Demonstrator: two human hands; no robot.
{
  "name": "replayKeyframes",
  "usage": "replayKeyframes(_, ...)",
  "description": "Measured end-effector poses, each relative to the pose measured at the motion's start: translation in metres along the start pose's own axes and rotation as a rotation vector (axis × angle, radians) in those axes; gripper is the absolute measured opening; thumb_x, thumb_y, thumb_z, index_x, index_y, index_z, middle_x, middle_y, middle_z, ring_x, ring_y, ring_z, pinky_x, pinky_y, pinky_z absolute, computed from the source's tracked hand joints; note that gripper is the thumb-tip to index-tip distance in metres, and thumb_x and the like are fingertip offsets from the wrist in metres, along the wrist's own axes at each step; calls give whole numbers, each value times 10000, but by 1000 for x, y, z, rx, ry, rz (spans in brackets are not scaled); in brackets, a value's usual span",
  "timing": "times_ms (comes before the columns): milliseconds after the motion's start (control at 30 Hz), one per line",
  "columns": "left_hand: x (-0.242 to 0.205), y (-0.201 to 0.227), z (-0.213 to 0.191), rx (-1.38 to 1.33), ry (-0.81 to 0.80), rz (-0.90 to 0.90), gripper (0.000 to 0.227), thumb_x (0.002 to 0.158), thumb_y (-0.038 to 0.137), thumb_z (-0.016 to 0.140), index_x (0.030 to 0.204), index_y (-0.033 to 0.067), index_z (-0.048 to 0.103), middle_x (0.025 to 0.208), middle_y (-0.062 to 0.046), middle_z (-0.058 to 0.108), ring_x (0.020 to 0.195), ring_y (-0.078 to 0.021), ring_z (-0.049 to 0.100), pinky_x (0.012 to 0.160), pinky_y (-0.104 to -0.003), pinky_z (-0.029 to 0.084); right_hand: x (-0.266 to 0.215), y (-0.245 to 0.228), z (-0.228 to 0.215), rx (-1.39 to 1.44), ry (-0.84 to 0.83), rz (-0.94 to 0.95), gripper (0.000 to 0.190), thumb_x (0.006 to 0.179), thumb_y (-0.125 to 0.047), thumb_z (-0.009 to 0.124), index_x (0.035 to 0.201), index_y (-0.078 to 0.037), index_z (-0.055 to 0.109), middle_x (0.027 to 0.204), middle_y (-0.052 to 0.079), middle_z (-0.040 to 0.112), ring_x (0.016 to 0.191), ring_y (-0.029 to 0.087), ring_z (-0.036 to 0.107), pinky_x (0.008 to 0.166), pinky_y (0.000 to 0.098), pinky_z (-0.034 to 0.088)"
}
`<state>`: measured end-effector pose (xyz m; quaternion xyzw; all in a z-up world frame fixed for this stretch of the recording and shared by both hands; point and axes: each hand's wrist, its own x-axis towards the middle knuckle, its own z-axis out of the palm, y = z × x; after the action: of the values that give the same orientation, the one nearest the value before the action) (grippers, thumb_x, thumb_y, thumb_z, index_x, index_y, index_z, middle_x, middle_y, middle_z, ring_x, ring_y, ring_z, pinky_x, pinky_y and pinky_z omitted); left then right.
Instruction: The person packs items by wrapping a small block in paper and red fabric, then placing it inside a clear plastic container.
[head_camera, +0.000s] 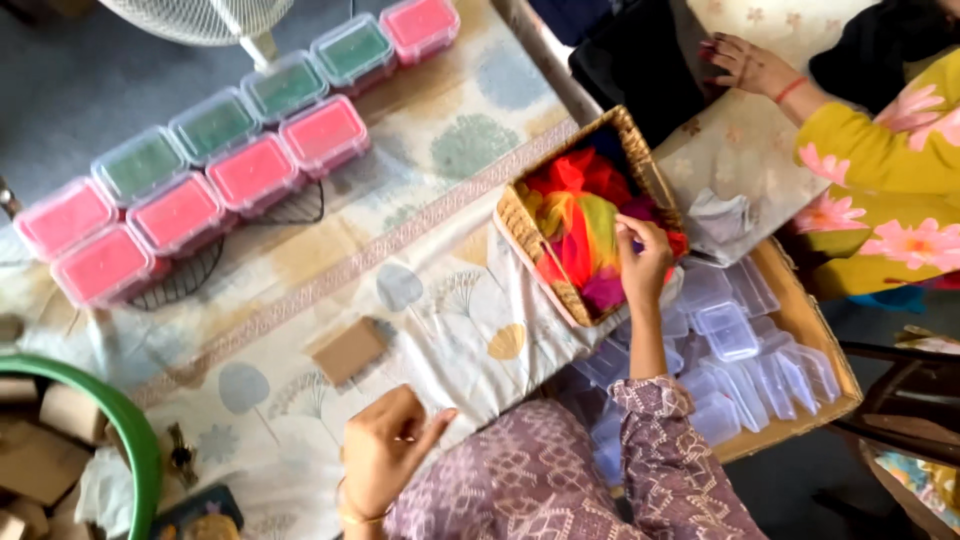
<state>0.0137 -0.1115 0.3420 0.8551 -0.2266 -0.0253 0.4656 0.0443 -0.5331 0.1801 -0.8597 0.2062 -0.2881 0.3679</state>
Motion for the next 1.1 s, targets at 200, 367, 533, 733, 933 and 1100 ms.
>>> replayKeyframes(200,5,-17,-10,380,35,-183,219,815,292,786,765,118,664,651,26,612,560,-130,602,486,-307,462,55,-34,46,-301,-25,-245,311,904,-299,790,1099,-56,778,958,111,708,879,289,631,848,453,492)
replayKeyframes(367,-7,-35,6,331,66,-220,131,857,254,750,849,130,708,729,36,676,641,-126,662,538,-299,497,57,-4,66,-359,9,-279,251,870,-301,800,956,-72,742,957,87,702,914,311,630,810,460,480)
replayKeyframes(533,6,-55,57,212,104,-213,128,887,235,738,975,144,728,857,35,735,717,-105,719,574,-274,554,17,-53,50,172,130,-178,256,991,-251,744,919,-24,652,962,90,663,909,233,611,848,393,491)
replayKeyframes(733,49,-60,107,-6,26,-186,816,786,211,776,1487,2,415,1535,-202,454,911,-248,722,553,-308,600,-92,-133,60,533,-636,-202,173,965,-225,691,994,-58,725,981,77,753,894,172,717,810,299,597)
replayKeyframes(933,37,-89,129,41,0,-86,271,874,116,718,1144,130,706,1090,-98,754,940,-320,736,748,-404,590,-111,-123,62,504,-951,-106,261,977,-327,672,1065,-86,720,952,68,737,811,167,653,737,314,536)
replayKeyframes(1100,41,-118,157,-6,83,-247,332,842,-12,650,1166,35,698,947,-207,733,875,-396,696,727,-453,552,-94,-118,51,188,-657,-388,537,918,-438,670,1316,-88,584,1239,96,670,1054,206,650,963,377,561)
